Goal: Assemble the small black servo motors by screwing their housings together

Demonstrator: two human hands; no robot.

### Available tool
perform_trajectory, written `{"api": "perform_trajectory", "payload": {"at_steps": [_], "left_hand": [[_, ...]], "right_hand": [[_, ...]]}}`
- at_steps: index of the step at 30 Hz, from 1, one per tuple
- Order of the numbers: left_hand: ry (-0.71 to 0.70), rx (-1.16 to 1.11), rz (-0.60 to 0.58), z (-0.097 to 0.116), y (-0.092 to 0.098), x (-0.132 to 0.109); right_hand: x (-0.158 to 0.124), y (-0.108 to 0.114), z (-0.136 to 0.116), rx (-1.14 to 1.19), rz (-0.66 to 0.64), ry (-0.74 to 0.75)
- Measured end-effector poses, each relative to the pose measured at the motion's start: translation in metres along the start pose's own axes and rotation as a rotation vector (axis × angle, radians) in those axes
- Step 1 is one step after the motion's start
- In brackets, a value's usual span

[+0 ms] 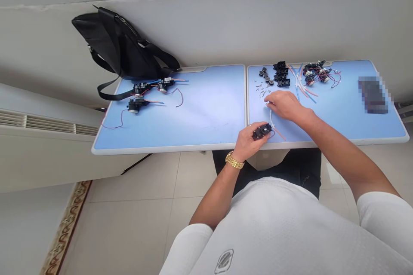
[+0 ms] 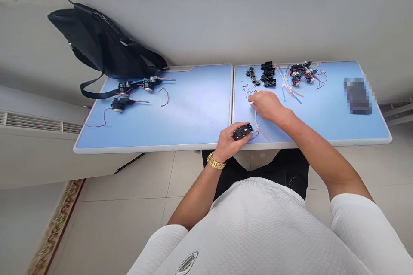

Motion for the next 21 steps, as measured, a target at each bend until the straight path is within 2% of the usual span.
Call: {"api": "perform_trajectory", "payload": {"at_steps": [10,21], "left_hand": [[0.003,-0.075,0.012,0.001,0.002,0.0],[0.001,-0.103,0.001,0.004,0.002,0.0]], "right_hand": [[0.027,-0.011,-0.001,-0.229,-0.181,0.035],[0.035,-0.012,-0.007,-0.317,-0.269,0.119]]}}
Point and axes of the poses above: each hand's wrist, its own x-axis towards the middle knuckle, its own y-axis out of the back of the hand, z = x × y, the point moved 10 cm from there along x, towards the middle knuckle, and after that the axes turned 5 degrees about x, right-handed, at the moved point
